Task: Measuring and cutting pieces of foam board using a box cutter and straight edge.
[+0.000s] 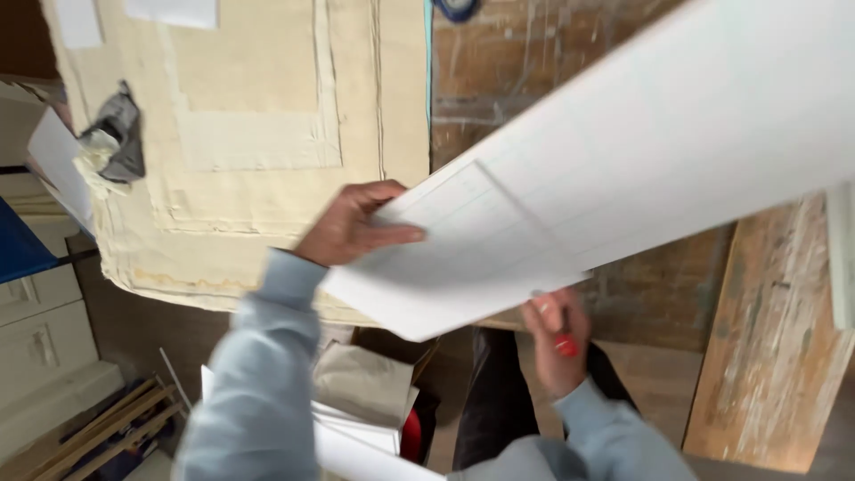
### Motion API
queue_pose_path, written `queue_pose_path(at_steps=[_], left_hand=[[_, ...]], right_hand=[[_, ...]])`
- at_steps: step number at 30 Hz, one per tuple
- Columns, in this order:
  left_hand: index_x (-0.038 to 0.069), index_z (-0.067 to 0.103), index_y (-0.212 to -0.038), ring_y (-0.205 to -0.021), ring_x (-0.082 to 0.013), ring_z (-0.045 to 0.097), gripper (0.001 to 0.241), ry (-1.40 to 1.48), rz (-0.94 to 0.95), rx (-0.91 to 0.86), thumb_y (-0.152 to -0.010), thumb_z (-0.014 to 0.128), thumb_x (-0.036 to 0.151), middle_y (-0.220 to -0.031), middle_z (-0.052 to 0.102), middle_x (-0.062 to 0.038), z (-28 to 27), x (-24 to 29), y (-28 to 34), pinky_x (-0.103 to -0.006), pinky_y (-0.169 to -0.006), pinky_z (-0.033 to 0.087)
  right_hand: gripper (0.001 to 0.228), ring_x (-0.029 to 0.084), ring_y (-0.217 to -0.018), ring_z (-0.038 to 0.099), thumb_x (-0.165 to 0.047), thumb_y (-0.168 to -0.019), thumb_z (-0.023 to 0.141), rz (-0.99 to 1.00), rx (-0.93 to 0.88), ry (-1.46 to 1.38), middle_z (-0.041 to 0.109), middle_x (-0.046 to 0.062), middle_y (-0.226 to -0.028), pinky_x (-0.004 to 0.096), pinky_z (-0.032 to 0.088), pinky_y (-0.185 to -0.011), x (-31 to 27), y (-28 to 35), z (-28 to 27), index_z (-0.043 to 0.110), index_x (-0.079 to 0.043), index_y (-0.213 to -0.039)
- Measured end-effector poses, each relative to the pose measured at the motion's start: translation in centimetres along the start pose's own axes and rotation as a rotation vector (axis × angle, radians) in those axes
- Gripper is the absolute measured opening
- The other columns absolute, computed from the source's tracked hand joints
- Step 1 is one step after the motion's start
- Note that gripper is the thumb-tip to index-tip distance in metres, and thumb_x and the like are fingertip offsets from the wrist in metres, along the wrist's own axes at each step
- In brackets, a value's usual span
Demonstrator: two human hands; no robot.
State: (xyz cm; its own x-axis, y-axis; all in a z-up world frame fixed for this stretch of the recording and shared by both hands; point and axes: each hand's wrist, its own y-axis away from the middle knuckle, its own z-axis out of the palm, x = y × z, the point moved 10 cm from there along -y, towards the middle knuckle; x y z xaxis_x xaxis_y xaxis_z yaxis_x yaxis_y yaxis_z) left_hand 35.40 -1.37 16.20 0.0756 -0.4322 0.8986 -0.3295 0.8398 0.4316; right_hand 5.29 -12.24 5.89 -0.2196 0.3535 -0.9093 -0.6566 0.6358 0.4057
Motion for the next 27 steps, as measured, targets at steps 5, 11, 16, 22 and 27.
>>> queue_pose_path(at_steps=[5,11,16,22,27], left_hand=[[0.007,0.071,-0.11,-0.103,-0.0183,0.072,0.028,0.096,0.326,0.288,-0.087,0.086,0.011,-0.109,0.075,-0.006,4.8,0.9,-3.8,-0.0364,-0.1,0.061],[0.004,0.06,-0.131,-0.115,-0.0238,0.07,0.047,0.003,0.416,0.55,-0.094,0.078,0.028,-0.123,0.072,-0.012,7.5,4.6,-7.9,-0.0406,-0.104,0.056],[-0.001,0.053,-0.135,-0.116,-0.0337,0.067,0.056,0.032,0.37,0.701,-0.093,0.074,0.029,-0.124,0.07,-0.022,7.5,6.0,-9.8,-0.041,-0.099,0.051],[-0.001,0.047,-0.14,-0.121,-0.0316,0.062,0.054,-0.118,0.369,0.766,-0.101,0.071,0.026,-0.13,0.064,-0.022,8.8,1.3,-12.7,-0.0414,-0.103,0.05],[0.001,0.043,-0.139,-0.119,-0.0307,0.061,0.055,-0.009,0.388,0.779,-0.097,0.072,0.021,-0.126,0.062,-0.02,10.7,2.1,-11.4,-0.0436,-0.104,0.05]], right_hand=[[0.027,0.008,-0.092,0.054,-0.007,-0.098,0.071,-0.228,0.033,-0.029,0.064,-0.002,-0.108,0.025,0.046,-0.08,-14.0,-7.9,-4.2,0.064,-0.002,-0.124],[0.033,0.011,-0.122,0.061,-0.009,-0.105,0.069,-0.509,-0.132,0.151,0.064,0.002,-0.13,0.028,0.05,-0.111,-22.7,-13.3,-6.5,0.058,0.001,-0.134],[0.04,0.012,-0.131,0.056,0.002,-0.108,0.066,-0.612,-0.275,0.101,0.059,0.006,-0.14,0.028,0.044,-0.117,-22.7,-18.9,-7.0,0.05,0.002,-0.144],[0.049,0.014,-0.135,0.055,0.002,-0.108,0.065,-0.587,-0.267,0.09,0.057,0.006,-0.147,0.029,0.044,-0.119,-19.8,-19.7,-8.3,0.045,0.0,-0.153],[0.054,0.013,-0.134,0.051,0.004,-0.108,0.068,-0.609,-0.223,0.085,0.05,0.006,-0.146,0.029,0.045,-0.119,-18.5,-18.8,-8.9,0.043,-0.001,-0.156]])
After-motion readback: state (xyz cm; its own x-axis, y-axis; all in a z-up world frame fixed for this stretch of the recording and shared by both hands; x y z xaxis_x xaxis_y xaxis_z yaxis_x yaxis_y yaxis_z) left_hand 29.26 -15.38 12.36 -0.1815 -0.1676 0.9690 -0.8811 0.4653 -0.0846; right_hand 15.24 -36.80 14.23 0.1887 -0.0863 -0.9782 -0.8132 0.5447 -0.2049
